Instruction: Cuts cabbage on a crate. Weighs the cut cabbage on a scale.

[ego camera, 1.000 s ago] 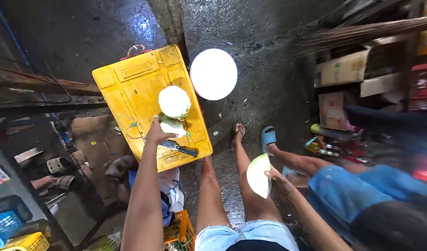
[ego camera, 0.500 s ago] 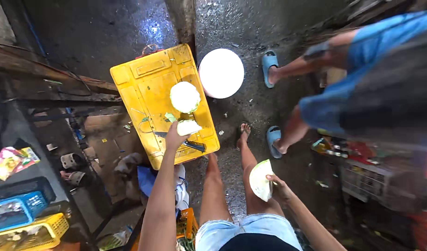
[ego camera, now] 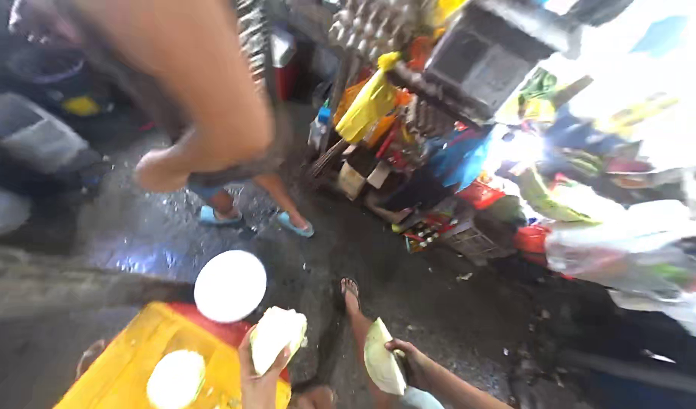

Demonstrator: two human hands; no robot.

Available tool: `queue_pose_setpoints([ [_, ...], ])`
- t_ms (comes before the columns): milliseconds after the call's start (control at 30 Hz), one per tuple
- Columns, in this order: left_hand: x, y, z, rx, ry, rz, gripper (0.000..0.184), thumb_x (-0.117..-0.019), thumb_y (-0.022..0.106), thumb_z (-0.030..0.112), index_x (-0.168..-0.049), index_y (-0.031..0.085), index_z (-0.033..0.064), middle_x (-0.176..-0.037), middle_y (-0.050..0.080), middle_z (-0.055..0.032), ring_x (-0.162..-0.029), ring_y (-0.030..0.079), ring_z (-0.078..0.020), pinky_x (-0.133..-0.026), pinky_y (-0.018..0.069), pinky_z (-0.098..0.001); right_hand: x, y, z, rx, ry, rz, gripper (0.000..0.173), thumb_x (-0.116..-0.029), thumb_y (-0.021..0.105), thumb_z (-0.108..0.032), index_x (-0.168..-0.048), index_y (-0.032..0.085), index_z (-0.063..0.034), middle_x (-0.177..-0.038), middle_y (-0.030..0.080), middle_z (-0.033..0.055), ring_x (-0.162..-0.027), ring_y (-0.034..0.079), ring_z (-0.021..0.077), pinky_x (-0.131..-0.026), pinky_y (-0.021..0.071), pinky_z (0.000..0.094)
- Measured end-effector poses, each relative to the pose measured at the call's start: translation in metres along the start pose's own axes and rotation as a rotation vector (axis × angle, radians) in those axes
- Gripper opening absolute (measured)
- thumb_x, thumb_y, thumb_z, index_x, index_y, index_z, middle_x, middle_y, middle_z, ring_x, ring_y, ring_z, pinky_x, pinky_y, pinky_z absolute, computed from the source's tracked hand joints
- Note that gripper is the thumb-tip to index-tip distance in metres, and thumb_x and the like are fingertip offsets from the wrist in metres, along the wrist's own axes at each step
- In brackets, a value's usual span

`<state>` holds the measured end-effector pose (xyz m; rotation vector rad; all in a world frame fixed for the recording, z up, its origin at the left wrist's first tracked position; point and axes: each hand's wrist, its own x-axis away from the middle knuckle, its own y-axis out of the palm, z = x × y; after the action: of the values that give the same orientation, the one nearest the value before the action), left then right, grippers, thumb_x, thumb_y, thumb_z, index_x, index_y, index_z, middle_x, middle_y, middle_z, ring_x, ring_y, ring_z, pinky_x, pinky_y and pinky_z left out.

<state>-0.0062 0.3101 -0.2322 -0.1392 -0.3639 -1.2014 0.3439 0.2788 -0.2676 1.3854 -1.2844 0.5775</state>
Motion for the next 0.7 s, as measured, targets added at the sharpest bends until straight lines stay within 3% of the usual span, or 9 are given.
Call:
queue_pose_setpoints([
  [100,-0.049,0.102,0.063,-0.101,0.086,-0.166,0.092,-0.0733,0.089,0.016,-0.151,0.04,0.0054,-0.14,0.058,-0.0147,-0.123,0.062,-0.0209,-0.101,0.0566,-0.0401,0.012,-0.027,-0.065,0.112,-0.237,0.037,0.055,-0.0849,0.067,-0.027,-0.136,0.052,-0.0123,-0.104,0.073,0.0088,-0.092,0.072,0.0205,-0.081,0.0618,0.0429],
  [200,-0.098,0.224,0.14,-0.301,0.151,-0.315,0.091,-0.0716,0.092,0.027,-0.148,0.047,0.0085,-0.137,0.061,-0.0138,-0.12,0.063,-0.0199,-0.099,0.0567,-0.0401,0.025,-0.063,-0.185,0.39,-0.606,0.233,0.071,-0.0784,0.079,-0.013,-0.142,0.05,-0.0002,-0.115,0.07,0.0114,-0.097,0.07,0.017,-0.087,0.0603,0.0387],
  [300,-0.139,0.363,0.227,-0.355,0.185,-0.433,0.087,-0.0753,0.09,0.025,-0.148,0.046,0.0082,-0.136,0.06,-0.0149,-0.12,0.063,-0.0204,-0.099,0.0561,-0.0398,0.07,-0.09,-0.335,0.58,-0.906,0.324,0.081,-0.0683,0.09,-0.02,-0.139,0.055,-0.0018,-0.119,0.07,0.009,-0.104,0.069,0.0118,-0.093,0.0592,0.0342],
  [367,-0.16,0.454,0.279,-0.386,0.228,-0.488,0.083,-0.0771,0.09,0.024,-0.147,0.047,0.0107,-0.134,0.061,-0.0158,-0.119,0.063,-0.0233,-0.098,0.0564,-0.0435,0.102,-0.101,-0.414,0.633,-1.006,0.356,0.084,-0.0668,0.091,-0.028,-0.139,0.055,-0.0037,-0.121,0.068,0.0096,-0.106,0.067,0.0122,-0.094,0.0577,0.0354],
  [433,-0.176,0.539,0.324,-0.427,0.314,-0.561,0.084,-0.0804,0.088,0.026,-0.15,0.043,0.0135,-0.137,0.059,-0.0168,-0.12,0.062,-0.0278,-0.097,0.0558,-0.0495,0.122,-0.112,-0.474,0.637,-1.087,0.357,0.086,-0.0682,0.09,-0.032,-0.141,0.053,-0.0075,-0.124,0.067,0.0102,-0.108,0.067,0.014,-0.095,0.0578,0.0378],
  [500,-0.189,0.624,0.362,-0.441,0.402,-0.592,0.087,-0.0791,0.089,0.028,-0.151,0.042,0.0119,-0.139,0.058,-0.0175,-0.124,0.06,-0.0285,-0.1,0.0544,-0.0505,0.132,-0.119,-0.522,0.731,-1.152,0.435,0.09,-0.0701,0.089,-0.045,-0.146,0.051,-0.0134,-0.126,0.068,0.0127,-0.111,0.068,0.0214,-0.096,0.0574,0.0466],
  [600,-0.202,0.74,0.405,-0.462,0.447,-0.593,0.089,-0.0792,0.088,0.036,-0.15,0.042,0.0073,-0.14,0.057,-0.0203,-0.127,0.059,-0.031,-0.104,0.0518,-0.0516,0.146,-0.114,-0.577,0.952,-1.044,0.664,0.109,-0.0681,0.083,-0.063,-0.157,0.037,-0.0192,-0.117,0.07,0.0193,-0.105,0.069,0.0381,-0.088,0.0541,0.0636],
  [700,-0.214,0.829,0.418,-0.377,0.302,-0.599,0.088,-0.0819,0.087,0.036,-0.15,0.039,0.0081,-0.135,0.058,-0.0226,-0.116,0.065,-0.0328,-0.091,0.06,-0.0496,0.15,-0.102,-0.612,1.086,-0.925,0.757,0.115,-0.0683,0.078,-0.066,-0.162,0.027,-0.0235,-0.11,0.072,0.0176,-0.098,0.07,0.0385,-0.081,0.0539,0.0639],
])
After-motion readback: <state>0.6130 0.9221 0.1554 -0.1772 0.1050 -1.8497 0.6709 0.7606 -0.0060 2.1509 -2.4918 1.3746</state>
